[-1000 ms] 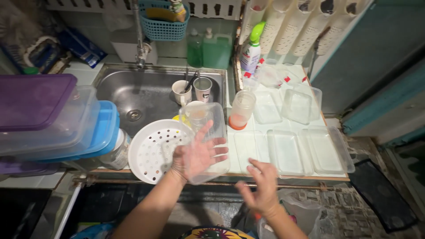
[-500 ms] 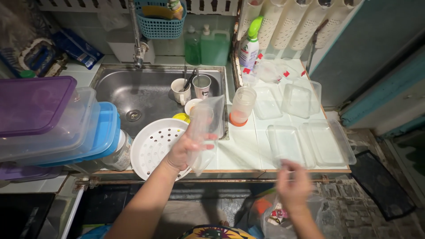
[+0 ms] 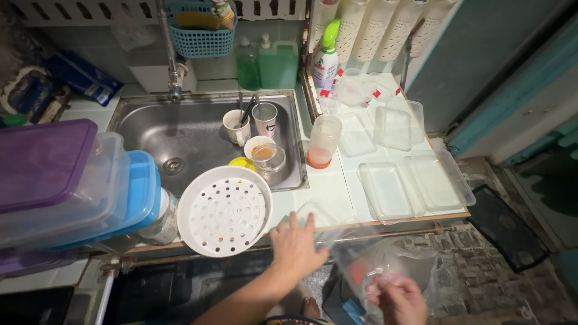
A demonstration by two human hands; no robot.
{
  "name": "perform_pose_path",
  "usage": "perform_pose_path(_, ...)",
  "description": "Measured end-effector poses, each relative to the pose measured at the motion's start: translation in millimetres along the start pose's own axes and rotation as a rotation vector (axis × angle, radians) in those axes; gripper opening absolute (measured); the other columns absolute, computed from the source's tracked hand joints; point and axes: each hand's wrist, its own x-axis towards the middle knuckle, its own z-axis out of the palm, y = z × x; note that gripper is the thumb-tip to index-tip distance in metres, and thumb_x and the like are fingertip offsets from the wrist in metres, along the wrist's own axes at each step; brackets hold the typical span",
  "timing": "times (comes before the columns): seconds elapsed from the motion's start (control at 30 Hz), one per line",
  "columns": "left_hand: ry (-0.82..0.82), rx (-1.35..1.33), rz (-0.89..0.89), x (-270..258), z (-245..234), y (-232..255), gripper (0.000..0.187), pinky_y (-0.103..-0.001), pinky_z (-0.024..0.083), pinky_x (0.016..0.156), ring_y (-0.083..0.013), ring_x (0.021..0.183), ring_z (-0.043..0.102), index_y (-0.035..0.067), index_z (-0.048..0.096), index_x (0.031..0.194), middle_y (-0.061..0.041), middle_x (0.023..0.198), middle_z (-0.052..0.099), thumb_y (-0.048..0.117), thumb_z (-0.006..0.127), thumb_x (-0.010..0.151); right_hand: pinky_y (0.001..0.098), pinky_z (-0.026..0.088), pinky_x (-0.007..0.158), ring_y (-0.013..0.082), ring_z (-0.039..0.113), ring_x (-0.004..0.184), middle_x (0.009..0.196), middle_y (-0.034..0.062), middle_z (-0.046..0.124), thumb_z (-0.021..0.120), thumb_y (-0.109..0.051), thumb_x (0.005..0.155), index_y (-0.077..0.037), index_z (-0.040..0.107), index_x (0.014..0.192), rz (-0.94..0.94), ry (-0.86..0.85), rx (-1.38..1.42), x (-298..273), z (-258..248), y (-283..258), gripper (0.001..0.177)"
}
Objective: The person takes plastic food containers and lids out of a bag and matches each container with its lid, snapping lids onto containers and stacking the matched sets on the counter next to the sink. They also screw a cap onto a plastic bottle and place a straw into a tumbler.
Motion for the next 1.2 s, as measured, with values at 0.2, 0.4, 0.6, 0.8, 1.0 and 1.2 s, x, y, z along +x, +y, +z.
perform_pose_path(0.2, 0.609, -0.113, 0.391, 5.2, 12.9, -8.5, 0.089, -0.060, 0.032, 0.106, -0.0531, 0.131, 0.042, 0.005, 0.038, 0.155, -0.035, 0.155, 0.033, 0.049, 0.073, 0.086, 0.0403, 0.060, 0.058, 0.0335, 0.074, 0.077, 0.088, 0.0229, 0.071, 0.066, 0.002, 0.092, -0.006, 0.059, 0.104, -0.192, -0.201, 0.093, -4.8, -1.7, -6.1, 0.016)
perform_pose_path(0.4, 0.133, -0.305, 0.202, 26.0, 24.2, -25.1, 0.089, -0.056, 0.035, 0.110, -0.0467, 0.133, 0.044, 0.012, 0.030, 0.154, -0.027, 0.153, 0.036, 0.052, 0.072, 0.085, 0.0419, 0.060, 0.055, 0.0327, 0.073, 0.078, 0.092, 0.0229, 0.072, 0.062, 0.004, 0.087, -0.008, 0.052, 0.125, -0.249, 0.040, -0.158, -19.8, 15.7, -33.2, 0.041)
perform_pose_path(0.6, -0.376, -2.005, 0.454, 40.4, 15.7, -34.9, 0.089, -0.052, 0.041, 0.109, -0.0433, 0.132, 0.048, 0.017, 0.023, 0.164, -0.024, 0.156, 0.041, 0.032, 0.055, 0.082, 0.0278, 0.055, 0.059, 0.0118, 0.064, 0.079, 0.101, 0.0045, 0.066, 0.068, 0.000, 0.091, -0.018, 0.044, 0.161, -0.096, -0.404, 0.261, -31.0, 82.4, -97.0, 0.076)
perform_pose_path(0.8, -0.314, -2.100, 0.580, 27.7, 7.2, -33.0, 0.099, -0.056, 0.036, 0.119, -0.0415, 0.143, 0.042, 0.021, 0.016, 0.165, -0.018, 0.164, 0.032, 0.037, 0.065, 0.080, 0.0321, 0.051, 0.052, 0.0118, 0.060, 0.076, 0.092, 0.0034, 0.064, 0.070, -0.004, 0.084, -0.015, 0.046, 0.148, 0.177, -0.222, -0.039, -43.4, 174.8, -73.7, 0.069)
perform_pose_path(1.0, -0.136, -1.938, 0.392, 21.9, 1.6, -38.7, 0.111, -0.056, 0.037, 0.117, -0.0382, 0.144, 0.039, 0.020, 0.018, 0.163, -0.018, 0.161, 0.032, 0.052, 0.081, 0.078, 0.0292, 0.050, 0.052, 0.0133, 0.060, 0.077, 0.108, 0.0056, 0.057, 0.072, -0.005, 0.084, -0.011, 0.047, 0.147, 0.164, -0.339, -0.060, -52.8, 212.9, -74.1, 0.068)
perform_pose_path(1.2, -0.127, -2.029, 0.434, 33.1, 5.2, -54.9, 0.106, -0.050, 0.038, 0.115, -0.0333, 0.138, 0.045, 0.015, 0.022, 0.163, -0.015, 0.157, 0.040, 0.052, 0.077, 0.081, 0.0286, 0.051, 0.053, 0.0160, 0.064, 0.075, 0.117, 0.0094, 0.060, 0.075, -0.001, 0.079, -0.007, 0.046, 0.141, 0.066, -0.385, -0.129, -53.1, 238.6, -79.2, 0.070)
